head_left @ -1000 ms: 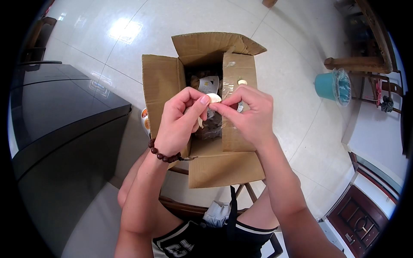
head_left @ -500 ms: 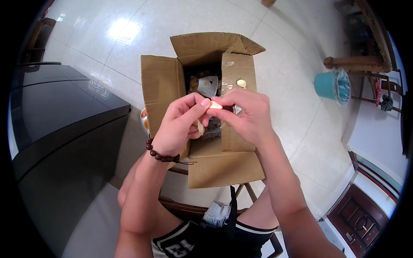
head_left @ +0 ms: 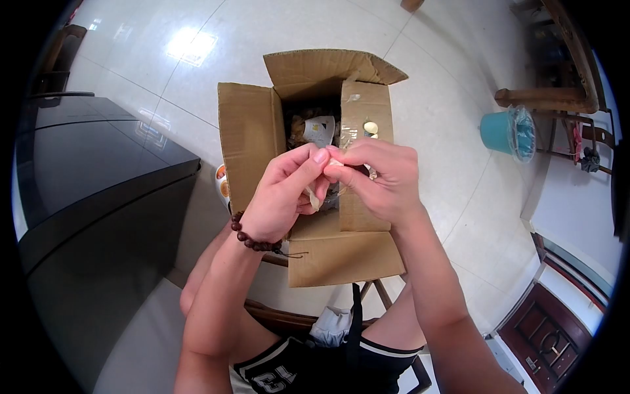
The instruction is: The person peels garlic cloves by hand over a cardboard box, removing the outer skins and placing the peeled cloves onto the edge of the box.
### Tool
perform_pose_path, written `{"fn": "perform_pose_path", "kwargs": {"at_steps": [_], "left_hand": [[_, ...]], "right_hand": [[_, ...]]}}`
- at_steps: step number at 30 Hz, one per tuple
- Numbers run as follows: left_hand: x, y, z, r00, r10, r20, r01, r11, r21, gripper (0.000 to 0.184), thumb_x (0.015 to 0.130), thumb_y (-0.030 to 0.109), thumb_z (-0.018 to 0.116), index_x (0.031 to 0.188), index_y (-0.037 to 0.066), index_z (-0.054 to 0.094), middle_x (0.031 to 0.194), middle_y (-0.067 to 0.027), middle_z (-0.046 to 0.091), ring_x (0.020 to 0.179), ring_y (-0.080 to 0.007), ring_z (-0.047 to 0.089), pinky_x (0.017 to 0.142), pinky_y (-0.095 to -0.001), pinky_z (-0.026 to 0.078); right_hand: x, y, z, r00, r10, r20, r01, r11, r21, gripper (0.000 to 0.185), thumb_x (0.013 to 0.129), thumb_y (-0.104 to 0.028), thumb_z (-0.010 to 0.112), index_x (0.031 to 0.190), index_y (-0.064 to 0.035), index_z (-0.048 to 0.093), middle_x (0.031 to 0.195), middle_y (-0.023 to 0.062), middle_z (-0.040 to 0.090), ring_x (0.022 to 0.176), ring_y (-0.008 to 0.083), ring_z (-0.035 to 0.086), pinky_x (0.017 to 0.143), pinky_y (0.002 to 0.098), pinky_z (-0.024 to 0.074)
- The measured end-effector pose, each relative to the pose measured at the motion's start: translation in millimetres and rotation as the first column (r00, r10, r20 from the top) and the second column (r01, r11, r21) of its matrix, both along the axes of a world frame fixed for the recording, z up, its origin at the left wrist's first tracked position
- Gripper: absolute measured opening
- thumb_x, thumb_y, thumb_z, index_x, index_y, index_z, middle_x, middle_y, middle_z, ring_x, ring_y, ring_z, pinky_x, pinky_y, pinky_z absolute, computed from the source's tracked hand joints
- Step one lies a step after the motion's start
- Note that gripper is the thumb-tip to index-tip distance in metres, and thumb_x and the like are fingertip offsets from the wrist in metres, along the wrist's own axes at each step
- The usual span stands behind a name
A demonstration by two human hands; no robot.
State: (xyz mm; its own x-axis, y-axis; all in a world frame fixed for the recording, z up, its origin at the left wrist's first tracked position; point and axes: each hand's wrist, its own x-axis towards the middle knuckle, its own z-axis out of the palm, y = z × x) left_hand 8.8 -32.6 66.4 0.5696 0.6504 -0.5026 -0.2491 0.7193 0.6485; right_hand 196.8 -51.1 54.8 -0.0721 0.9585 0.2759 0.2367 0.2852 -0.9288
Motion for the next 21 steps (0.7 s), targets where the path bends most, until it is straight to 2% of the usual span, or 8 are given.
{"fn": "perform_pose_path", "kwargs": {"at_steps": [3,7,9,10,12,16,19,21], "left_hand": [[-1,0,3,0.999,-0.013,-0.041,0.015,0.999,0.047,0.031,0.109,0.038,0.053,0.097,0.011,0.065,0.074,0.0068,0.055,0.063,0.0015,0.042,0.051,-0.0169,0.027],[1,0,0,0.997,-0.005,-0.072,0.009,0.999,0.053,0.031,0.110,0.031,0.048,0.095,0.008,0.062,0.071,0.0041,0.054,0.056,-0.0024,0.039,0.051,-0.0213,0.030],[2,-2,-8,0.985,0.065,-0.157,-0.030,0.976,0.218,0.031,0.110,0.032,0.049,0.093,0.009,0.062,0.071,0.0039,0.056,0.057,-0.0009,0.042,0.050,-0.0196,0.030],[1,-2,-6,0.985,0.066,-0.157,-0.030,0.975,0.218,0.031,0.110,0.032,0.049,0.093,0.009,0.062,0.071,0.0039,0.056,0.057,-0.0009,0.042,0.050,-0.0196,0.030],[-2,-1,0,0.975,0.053,-0.215,-0.001,0.972,0.235,0.033,0.107,0.038,0.055,0.091,0.010,0.063,0.078,0.0077,0.059,0.068,0.0010,0.050,0.053,-0.0173,0.033],[-2,-1,0,0.979,0.062,-0.194,-0.014,0.971,0.240,0.032,0.107,0.038,0.056,0.091,0.011,0.063,0.079,0.0069,0.060,0.069,0.0014,0.051,0.054,-0.0174,0.034],[1,-1,1,0.970,0.096,-0.225,-0.035,0.965,0.259,0.031,0.107,0.034,0.058,0.090,0.008,0.063,0.079,0.0050,0.062,0.068,0.0001,0.052,0.055,-0.0181,0.036],[3,-1,-1,0.953,0.141,-0.269,-0.041,0.938,0.345,0.031,0.107,0.030,0.058,0.088,0.005,0.061,0.079,0.0024,0.063,0.068,-0.0020,0.053,0.058,-0.0200,0.038]], "right_hand": [[-6,-4,0,0.985,-0.055,-0.164,0.039,0.994,-0.098,0.009,0.086,-0.003,0.080,0.093,0.0005,0.077,0.076,0.0076,0.072,0.063,0.0121,0.066,0.057,0.0251,0.0504],[-8,-5,2,0.981,-0.063,-0.184,0.029,0.983,-0.183,0.010,0.089,0.003,0.075,0.099,0.0031,0.076,0.081,0.0089,0.073,0.069,0.0113,0.067,0.058,0.0233,0.0518],[-8,-3,-5,0.961,-0.090,-0.263,0.045,0.984,-0.173,0.011,0.090,0.005,0.073,0.100,0.0030,0.077,0.084,0.0098,0.074,0.068,0.0119,0.068,0.059,0.0237,0.0540],[-7,-3,-3,0.961,-0.090,-0.262,0.045,0.984,-0.172,0.011,0.090,0.005,0.073,0.100,0.0030,0.077,0.084,0.0098,0.074,0.068,0.0119,0.068,0.059,0.0237,0.0540],[-5,-2,4,0.986,-0.044,-0.163,0.018,0.988,-0.157,0.013,0.090,0.007,0.072,0.102,0.0032,0.077,0.085,0.0108,0.074,0.069,0.0127,0.069,0.059,0.0246,0.0559],[1,0,3,0.995,-0.013,-0.101,0.003,0.995,-0.098,0.016,0.088,0.007,0.072,0.103,0.0025,0.077,0.086,0.0106,0.075,0.069,0.0139,0.070,0.059,0.0247,0.0557],[4,0,2,0.997,-0.035,0.066,0.034,0.999,0.014,0.016,0.086,0.006,0.075,0.101,0.0019,0.077,0.087,0.0102,0.075,0.069,0.0149,0.071,0.059,0.0247,0.0555],[1,-2,2,0.989,-0.107,0.104,0.104,0.994,0.035,0.010,0.086,0.003,0.075,0.095,-0.0006,0.076,0.081,0.0094,0.073,0.067,0.0175,0.069,0.059,0.0264,0.0523]]}}
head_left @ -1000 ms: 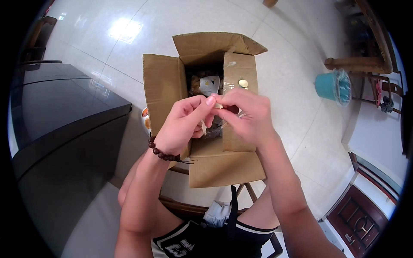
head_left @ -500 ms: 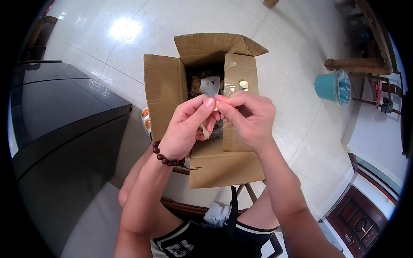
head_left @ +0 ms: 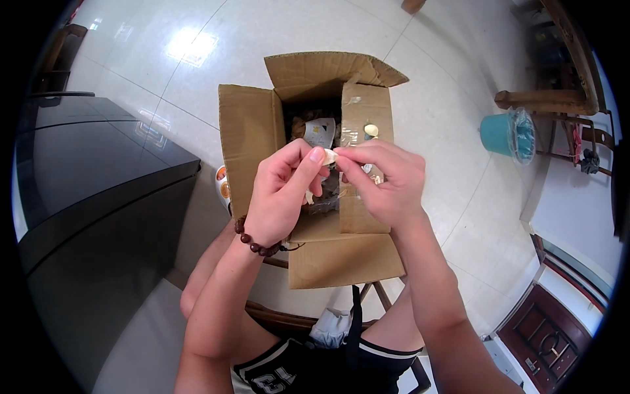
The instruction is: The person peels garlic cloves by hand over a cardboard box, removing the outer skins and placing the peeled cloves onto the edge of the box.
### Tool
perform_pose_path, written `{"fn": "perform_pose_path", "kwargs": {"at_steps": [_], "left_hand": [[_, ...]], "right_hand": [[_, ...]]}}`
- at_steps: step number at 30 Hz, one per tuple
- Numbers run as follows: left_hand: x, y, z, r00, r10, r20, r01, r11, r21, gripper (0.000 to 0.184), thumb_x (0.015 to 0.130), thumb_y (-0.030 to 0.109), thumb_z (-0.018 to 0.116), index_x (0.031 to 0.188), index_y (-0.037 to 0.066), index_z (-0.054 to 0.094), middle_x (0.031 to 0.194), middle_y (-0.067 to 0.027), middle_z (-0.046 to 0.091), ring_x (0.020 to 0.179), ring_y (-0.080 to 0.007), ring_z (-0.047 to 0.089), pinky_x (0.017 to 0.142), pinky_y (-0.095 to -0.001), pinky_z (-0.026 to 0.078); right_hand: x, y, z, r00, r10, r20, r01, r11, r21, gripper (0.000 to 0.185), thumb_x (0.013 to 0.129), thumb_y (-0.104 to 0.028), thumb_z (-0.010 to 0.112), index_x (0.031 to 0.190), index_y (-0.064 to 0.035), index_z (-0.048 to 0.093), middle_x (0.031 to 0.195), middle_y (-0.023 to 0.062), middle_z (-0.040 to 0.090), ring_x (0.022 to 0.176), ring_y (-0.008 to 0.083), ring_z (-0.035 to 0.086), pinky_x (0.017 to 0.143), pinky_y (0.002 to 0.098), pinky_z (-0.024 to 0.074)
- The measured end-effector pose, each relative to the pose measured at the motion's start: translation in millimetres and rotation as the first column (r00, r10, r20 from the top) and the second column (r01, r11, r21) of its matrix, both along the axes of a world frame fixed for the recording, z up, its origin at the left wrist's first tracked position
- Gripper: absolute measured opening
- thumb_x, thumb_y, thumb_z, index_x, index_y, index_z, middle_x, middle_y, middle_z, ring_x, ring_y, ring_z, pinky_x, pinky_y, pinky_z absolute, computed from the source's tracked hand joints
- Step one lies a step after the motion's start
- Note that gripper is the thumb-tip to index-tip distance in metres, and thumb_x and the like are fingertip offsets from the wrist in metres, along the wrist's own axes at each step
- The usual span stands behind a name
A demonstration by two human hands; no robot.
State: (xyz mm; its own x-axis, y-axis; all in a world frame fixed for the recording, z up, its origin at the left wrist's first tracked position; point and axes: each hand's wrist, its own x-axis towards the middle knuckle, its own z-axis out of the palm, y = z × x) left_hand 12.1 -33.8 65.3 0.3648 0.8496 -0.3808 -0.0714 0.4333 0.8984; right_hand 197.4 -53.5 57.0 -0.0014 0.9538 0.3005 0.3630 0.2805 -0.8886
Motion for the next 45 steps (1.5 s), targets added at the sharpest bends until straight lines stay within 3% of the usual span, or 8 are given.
{"fn": "perform_pose_path", "kwargs": {"at_steps": [10,19,27,28,30,36,43,45], "left_hand": [[2,-1,-5,0.991,0.043,-0.128,-0.029,0.993,0.112,0.032,0.107,0.027,0.058,0.086,0.003,0.059,0.077,0.0004,0.063,0.067,-0.0042,0.055,0.059,-0.0223,0.039],[-2,2,-5,0.991,0.003,-0.136,0.003,0.999,0.042,0.032,0.107,0.029,0.057,0.088,0.004,0.061,0.080,0.0005,0.065,0.068,-0.0038,0.057,0.057,-0.0220,0.039],[-21,16,-1,0.998,-0.054,-0.044,0.048,0.992,-0.119,0.026,0.106,0.026,0.059,0.098,0.003,0.067,0.079,0.0036,0.063,0.068,-0.0026,0.054,0.057,-0.0215,0.040],[-19,16,0,0.997,-0.055,-0.044,0.050,0.992,-0.119,0.026,0.106,0.026,0.059,0.098,0.003,0.067,0.079,0.0036,0.063,0.068,-0.0026,0.054,0.057,-0.0215,0.040],[-15,16,2,0.972,-0.048,-0.232,0.079,0.989,0.129,0.021,0.104,0.021,0.062,0.105,0.001,0.070,0.077,0.0031,0.062,0.068,-0.0037,0.053,0.059,-0.0216,0.041],[-11,13,-12,0.938,-0.124,-0.324,0.198,0.958,0.206,0.021,0.105,0.018,0.062,0.112,0.001,0.069,0.077,0.0051,0.059,0.071,-0.0018,0.052,0.062,-0.0194,0.041],[6,10,-9,0.951,-0.187,-0.247,0.199,0.980,0.024,0.024,0.103,0.023,0.063,0.107,0.000,0.071,0.076,0.0030,0.060,0.071,-0.0047,0.051,0.063,-0.0226,0.042],[2,12,-18,0.961,-0.162,-0.223,0.149,0.986,-0.074,0.025,0.108,0.022,0.053,0.117,0.002,0.066,0.091,0.0006,0.064,0.071,-0.0045,0.051,0.062,-0.0206,0.039]], "right_hand": [[-16,0,-8,0.998,-0.068,0.005,0.068,0.998,-0.011,0.008,0.092,0.001,0.070,0.092,0.0003,0.062,0.078,0.0086,0.061,0.062,0.0167,0.057,0.054,0.0303,0.0455],[-22,-5,-8,0.984,-0.077,-0.162,0.017,0.940,-0.340,0.002,0.102,-0.003,0.058,0.101,-0.0015,0.057,0.082,-0.0030,0.055,0.069,0.0026,0.048,0.059,0.0198,0.0380],[-4,-1,-18,0.733,-0.253,-0.632,-0.212,0.797,-0.565,0.007,0.099,-0.006,0.064,0.103,-0.0023,0.060,0.081,0.0002,0.060,0.069,0.0058,0.054,0.062,0.0243,0.0457],[-1,-1,-19,0.732,-0.254,-0.632,-0.211,0.797,-0.565,0.007,0.099,-0.006,0.064,0.103,-0.0023,0.060,0.081,0.0002,0.060,0.069,0.0058,0.054,0.062,0.0243,0.0457],[3,-2,-23,0.986,0.026,-0.165,-0.124,0.774,-0.621,0.014,0.094,-0.004,0.068,0.107,-0.0023,0.062,0.089,0.0030,0.068,0.073,0.0063,0.060,0.067,0.0244,0.0505],[7,1,-3,0.906,-0.046,-0.421,-0.198,0.833,-0.517,0.031,0.089,-0.005,0.074,0.120,-0.0045,0.071,0.100,0.0091,0.073,0.080,0.0097,0.066,0.072,0.0247,0.0537],[32,6,-11,0.972,0.088,-0.218,-0.161,0.924,-0.346,0.021,0.089,-0.008,0.077,0.110,-0.0042,0.078,0.099,0.0088,0.074,0.077,0.0109,0.066,0.071,0.0258,0.0541],[55,16,-17,0.954,-0.255,-0.161,0.106,0.784,-0.612,0.021,0.087,-0.009,0.079,0.107,-0.0028,0.077,0.089,0.0081,0.074,0.075,0.0133,0.068,0.070,0.0279,0.0555]]}}
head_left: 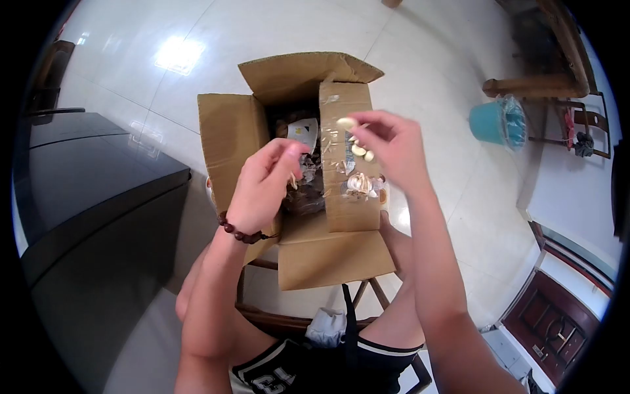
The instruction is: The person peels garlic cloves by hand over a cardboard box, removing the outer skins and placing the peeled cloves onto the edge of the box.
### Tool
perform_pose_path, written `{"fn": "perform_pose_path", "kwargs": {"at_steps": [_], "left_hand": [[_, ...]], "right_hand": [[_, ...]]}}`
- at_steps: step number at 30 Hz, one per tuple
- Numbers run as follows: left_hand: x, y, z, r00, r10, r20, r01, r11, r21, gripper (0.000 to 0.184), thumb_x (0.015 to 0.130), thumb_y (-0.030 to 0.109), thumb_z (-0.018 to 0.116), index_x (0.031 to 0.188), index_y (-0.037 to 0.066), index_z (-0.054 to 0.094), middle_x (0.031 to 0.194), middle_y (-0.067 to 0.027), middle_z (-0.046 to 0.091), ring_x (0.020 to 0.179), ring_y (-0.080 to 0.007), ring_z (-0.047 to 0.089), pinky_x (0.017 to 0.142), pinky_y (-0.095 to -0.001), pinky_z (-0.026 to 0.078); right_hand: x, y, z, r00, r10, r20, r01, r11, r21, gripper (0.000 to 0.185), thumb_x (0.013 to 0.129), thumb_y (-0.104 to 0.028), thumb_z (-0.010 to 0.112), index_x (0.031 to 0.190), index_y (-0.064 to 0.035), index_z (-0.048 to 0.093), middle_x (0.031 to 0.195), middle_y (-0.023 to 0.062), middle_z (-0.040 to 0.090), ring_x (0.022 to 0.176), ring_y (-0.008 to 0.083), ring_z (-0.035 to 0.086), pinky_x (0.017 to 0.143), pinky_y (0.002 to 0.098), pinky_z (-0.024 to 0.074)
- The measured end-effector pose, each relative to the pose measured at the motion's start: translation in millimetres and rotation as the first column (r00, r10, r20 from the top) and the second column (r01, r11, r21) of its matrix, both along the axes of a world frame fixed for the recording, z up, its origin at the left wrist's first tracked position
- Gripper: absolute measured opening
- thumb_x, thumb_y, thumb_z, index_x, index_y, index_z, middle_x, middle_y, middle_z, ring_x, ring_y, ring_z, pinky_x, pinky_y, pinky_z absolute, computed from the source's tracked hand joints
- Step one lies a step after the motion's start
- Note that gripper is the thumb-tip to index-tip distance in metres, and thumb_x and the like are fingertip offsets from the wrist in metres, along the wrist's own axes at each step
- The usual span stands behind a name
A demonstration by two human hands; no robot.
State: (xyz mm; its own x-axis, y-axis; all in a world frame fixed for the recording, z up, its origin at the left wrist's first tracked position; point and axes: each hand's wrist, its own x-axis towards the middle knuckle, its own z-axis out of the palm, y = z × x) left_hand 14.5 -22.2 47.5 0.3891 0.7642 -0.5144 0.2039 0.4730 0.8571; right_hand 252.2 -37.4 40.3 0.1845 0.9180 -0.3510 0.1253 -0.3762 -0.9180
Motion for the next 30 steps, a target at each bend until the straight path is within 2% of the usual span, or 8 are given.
{"fn": "perform_pose_path", "kwargs": {"at_steps": [3,8,14,16,17,19,21,30], "left_hand": [[-2,-1,-18,0.980,0.126,0.151,-0.104,0.984,-0.145,0.026,0.110,0.020,0.047,0.122,0.003,0.062,0.103,-0.0033,0.066,0.076,-0.0071,0.054,0.067,-0.0228,0.042],[7,-5,-12,0.990,0.033,0.140,-0.016,0.992,-0.121,0.026,0.103,0.000,0.051,0.129,0.002,0.055,0.121,-0.0088,0.064,0.108,-0.0151,0.066,0.091,-0.0294,0.053],[4,-12,-19,0.979,0.051,0.198,-0.044,0.998,-0.044,0.029,0.100,-0.005,0.057,0.128,-0.001,0.052,0.119,-0.0108,0.063,0.114,-0.0216,0.068,0.096,-0.0327,0.056],[5,-9,-15,0.975,0.064,0.212,-0.056,0.997,-0.047,0.027,0.101,-0.002,0.058,0.128,-0.001,0.053,0.118,-0.0103,0.064,0.113,-0.0212,0.068,0.096,-0.0325,0.056],[5,-7,-12,0.970,0.078,0.229,-0.060,0.995,-0.083,0.024,0.104,0.003,0.056,0.127,-0.001,0.054,0.116,-0.0095,0.066,0.111,-0.0202,0.068,0.094,-0.0319,0.056],[3,-4,-7,0.965,0.097,0.243,-0.069,0.990,-0.122,0.022,0.106,0.008,0.054,0.126,-0.001,0.056,0.114,-0.0088,0.067,0.110,-0.0192,0.068,0.093,-0.0313,0.057],[1,-1,-4,0.932,0.159,0.324,-0.091,0.972,-0.215,0.028,0.110,0.019,0.049,0.124,-0.003,0.059,0.111,-0.0100,0.069,0.103,-0.0163,0.069,0.089,-0.0289,0.057],[2,-5,-7,0.901,0.196,0.388,-0.182,0.981,-0.072,0.029,0.111,0.024,0.050,0.116,-0.002,0.061,0.097,-0.0050,0.069,0.083,-0.0091,0.064,0.078,-0.0267,0.055]], "right_hand": [[43,8,-46,0.920,0.001,0.392,0.003,1.000,-0.011,0.021,0.084,-0.011,0.080,0.102,-0.0011,0.077,0.083,0.0096,0.075,0.075,0.0166,0.071,0.069,0.0306,0.0571],[37,1,-80,0.871,0.202,0.448,-0.101,0.966,-0.238,0.020,0.081,-0.011,0.081,0.098,-0.0005,0.078,0.087,0.0131,0.077,0.079,0.0195,0.074,0.074,0.0327,0.0583],[24,0,-83,0.812,0.259,0.523,-0.115,0.950,-0.292,0.022,0.081,-0.010,0.080,0.102,-0.0014,0.077,0.093,0.0158,0.077,0.085,0.0265,0.075,0.079,0.0368,0.0583],[18,2,-75,0.694,0.215,0.687,-0.170,0.976,-0.134,0.024,0.082,-0.012,0.081,0.104,-0.0035,0.077,0.095,0.0127,0.076,0.081,0.0214,0.072,0.075,0.0348,0.0568],[14,2,-71,0.694,0.216,0.687,-0.174,0.976,-0.131,0.024,0.082,-0.012,0.081,0.104,-0.0035,0.077,0.095,0.0127,0.076,0.081,0.0214,0.072,0.075,0.0348,0.0568],[-13,9,-25,0.949,0.152,0.275,-0.171,0.984,0.045,0.026,0.082,-0.016,0.083,0.105,-0.0045,0.076,0.095,0.0081,0.073,0.075,0.0146,0.066,0.069,0.0310,0.0536],[-33,4,1,0.962,0.266,-0.068,-0.249,0.948,0.196,0.026,0.083,-0.017,0.084,0.104,-0.0038,0.076,0.091,0.0041,0.069,0.071,0.0098,0.059,0.065,0.0271,0.0502],[-58,-4,2,0.944,0.193,0.267,-0.304,0.820,0.484,0.022,0.087,-0.008,0.080,0.108,-0.0025,0.076,0.083,0.0063,0.066,0.065,0.0130,0.060,0.057,0.0273,0.0483]]}}
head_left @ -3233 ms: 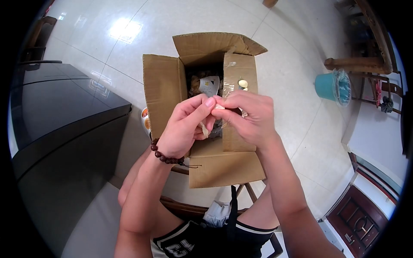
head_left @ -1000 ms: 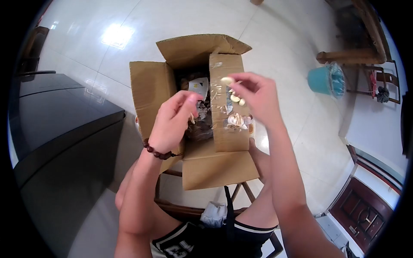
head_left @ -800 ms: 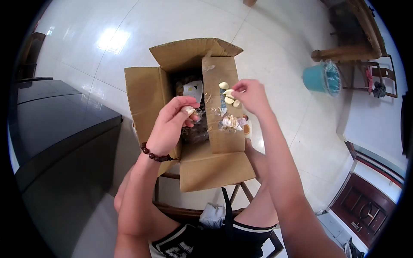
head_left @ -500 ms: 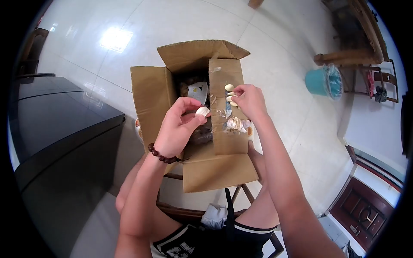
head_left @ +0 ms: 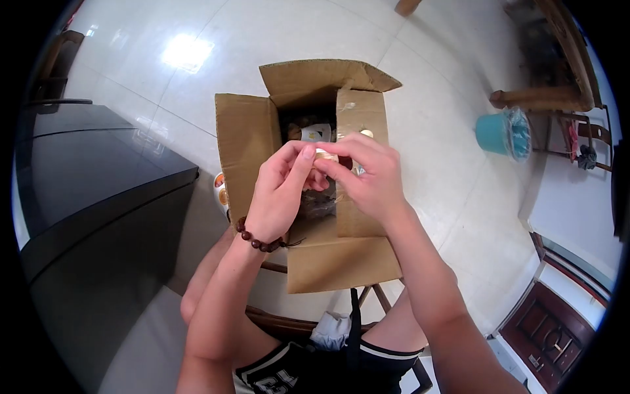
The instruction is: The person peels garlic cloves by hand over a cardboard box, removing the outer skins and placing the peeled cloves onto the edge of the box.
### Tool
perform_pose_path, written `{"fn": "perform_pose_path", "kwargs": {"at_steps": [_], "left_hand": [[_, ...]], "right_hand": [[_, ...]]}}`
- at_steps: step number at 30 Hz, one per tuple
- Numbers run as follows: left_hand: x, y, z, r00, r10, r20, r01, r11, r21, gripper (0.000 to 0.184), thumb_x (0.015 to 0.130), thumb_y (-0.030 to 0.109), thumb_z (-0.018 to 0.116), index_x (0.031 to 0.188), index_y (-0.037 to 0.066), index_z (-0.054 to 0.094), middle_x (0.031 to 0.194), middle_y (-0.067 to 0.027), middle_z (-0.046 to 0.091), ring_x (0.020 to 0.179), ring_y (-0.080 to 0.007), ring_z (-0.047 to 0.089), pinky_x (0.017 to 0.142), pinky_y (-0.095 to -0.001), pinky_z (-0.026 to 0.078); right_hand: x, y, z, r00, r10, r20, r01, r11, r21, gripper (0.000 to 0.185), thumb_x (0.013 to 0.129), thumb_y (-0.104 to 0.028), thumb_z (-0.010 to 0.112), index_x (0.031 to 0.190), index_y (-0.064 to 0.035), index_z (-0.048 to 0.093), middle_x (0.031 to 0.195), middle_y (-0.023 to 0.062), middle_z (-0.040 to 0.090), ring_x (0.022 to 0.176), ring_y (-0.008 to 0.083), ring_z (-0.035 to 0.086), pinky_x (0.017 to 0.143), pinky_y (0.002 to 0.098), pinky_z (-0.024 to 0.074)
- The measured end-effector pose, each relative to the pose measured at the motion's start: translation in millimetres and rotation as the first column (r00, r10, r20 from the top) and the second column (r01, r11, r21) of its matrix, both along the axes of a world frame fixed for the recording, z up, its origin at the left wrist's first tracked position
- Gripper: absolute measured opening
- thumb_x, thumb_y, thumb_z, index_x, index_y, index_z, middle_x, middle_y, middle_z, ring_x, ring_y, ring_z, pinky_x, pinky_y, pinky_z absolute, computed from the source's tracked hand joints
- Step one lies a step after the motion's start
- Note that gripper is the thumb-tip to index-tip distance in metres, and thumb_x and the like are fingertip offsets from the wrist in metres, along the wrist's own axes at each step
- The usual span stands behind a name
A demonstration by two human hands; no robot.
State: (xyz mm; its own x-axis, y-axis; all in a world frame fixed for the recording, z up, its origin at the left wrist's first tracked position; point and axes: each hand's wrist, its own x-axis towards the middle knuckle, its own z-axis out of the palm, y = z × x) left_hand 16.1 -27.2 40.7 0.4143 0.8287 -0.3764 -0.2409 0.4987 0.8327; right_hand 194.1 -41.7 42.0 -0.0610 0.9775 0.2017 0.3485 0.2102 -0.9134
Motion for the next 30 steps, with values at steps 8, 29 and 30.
{"fn": "perform_pose_path", "kwargs": {"at_steps": [8,29,30], "left_hand": [[5,-2,7,0.996,0.067,0.051,-0.069,0.997,0.040,0.018,0.107,0.015,0.056,0.114,-0.002,0.060,0.094,-0.0046,0.066,0.081,-0.0091,0.062,0.075,-0.0261,0.053],[4,-4,10,0.982,0.097,0.165,-0.117,0.987,0.112,0.024,0.107,0.010,0.055,0.126,-0.002,0.061,0.106,-0.0054,0.067,0.088,-0.0100,0.062,0.079,-0.0251,0.053],[4,-4,10,0.990,0.077,0.121,-0.098,0.980,0.175,0.024,0.105,0.006,0.057,0.127,-0.003,0.060,0.108,-0.0060,0.067,0.089,-0.0105,0.064,0.081,-0.0257,0.054]], "right_hand": [[-8,0,3,0.997,-0.075,-0.024,0.077,0.995,0.065,0.015,0.092,-0.002,0.073,0.106,0.0001,0.076,0.081,0.0077,0.067,0.065,0.0142,0.061,0.057,0.0274,0.0482],[-14,-1,9,0.566,-0.236,-0.790,-0.106,0.929,-0.355,0.023,0.100,-0.005,0.063,0.122,-0.0007,0.055,0.083,0.0029,0.064,0.069,0.0062,0.059,0.058,0.0203,0.0477],[-12,-1,7,0.467,-0.287,-0.837,-0.158,0.904,-0.398,0.021,0.100,-0.005,0.063,0.119,-0.0019,0.055,0.083,0.0027,0.064,0.069,0.0059,0.057,0.059,0.0202,0.0467]]}}
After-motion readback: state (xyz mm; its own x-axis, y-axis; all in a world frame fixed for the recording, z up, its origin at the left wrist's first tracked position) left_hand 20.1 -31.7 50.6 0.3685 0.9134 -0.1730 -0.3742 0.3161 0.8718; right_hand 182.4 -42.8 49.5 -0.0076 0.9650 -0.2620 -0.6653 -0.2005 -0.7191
